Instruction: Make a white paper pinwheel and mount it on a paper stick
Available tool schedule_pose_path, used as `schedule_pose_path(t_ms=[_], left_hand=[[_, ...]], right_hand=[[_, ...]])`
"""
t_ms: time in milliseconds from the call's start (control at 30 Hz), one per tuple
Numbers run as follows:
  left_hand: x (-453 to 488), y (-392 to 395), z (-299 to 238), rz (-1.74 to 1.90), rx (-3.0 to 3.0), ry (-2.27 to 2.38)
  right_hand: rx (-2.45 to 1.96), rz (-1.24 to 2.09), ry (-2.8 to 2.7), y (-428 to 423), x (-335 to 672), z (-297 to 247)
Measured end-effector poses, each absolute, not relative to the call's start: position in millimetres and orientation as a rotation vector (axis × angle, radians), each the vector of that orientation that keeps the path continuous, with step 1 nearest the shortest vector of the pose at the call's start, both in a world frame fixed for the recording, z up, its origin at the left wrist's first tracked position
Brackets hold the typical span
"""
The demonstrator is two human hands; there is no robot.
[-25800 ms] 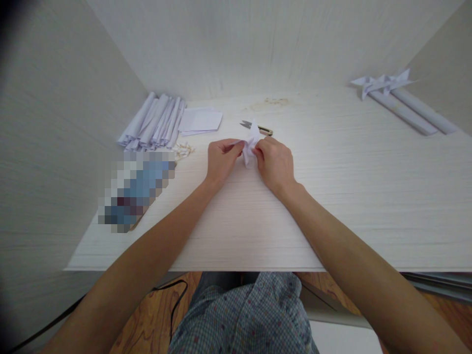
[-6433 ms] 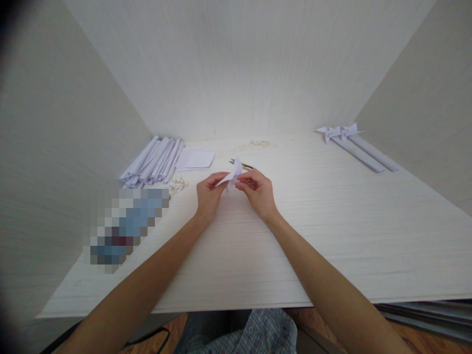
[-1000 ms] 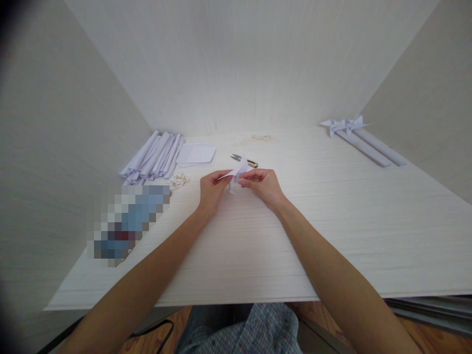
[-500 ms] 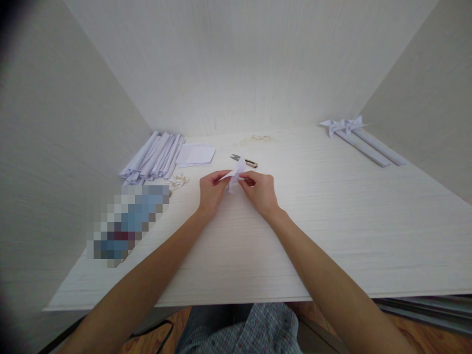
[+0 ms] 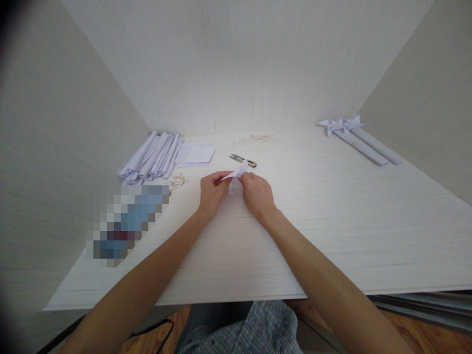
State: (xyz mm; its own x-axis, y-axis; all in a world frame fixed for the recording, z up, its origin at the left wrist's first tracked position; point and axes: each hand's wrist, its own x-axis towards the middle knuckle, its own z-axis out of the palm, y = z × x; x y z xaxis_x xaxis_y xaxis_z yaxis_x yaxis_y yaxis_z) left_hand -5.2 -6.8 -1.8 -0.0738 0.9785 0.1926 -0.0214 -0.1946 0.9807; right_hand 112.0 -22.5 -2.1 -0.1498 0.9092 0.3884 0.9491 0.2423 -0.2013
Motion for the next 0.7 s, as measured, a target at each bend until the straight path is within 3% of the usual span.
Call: schedule_pose_path(t_ms=[700], left_hand=[[-5.5,-6.6,-4.4,1.401,1.425,1.143]], right_hand=[[-1.758,-0.159,-2.165,-24.6,111.2,0.3]])
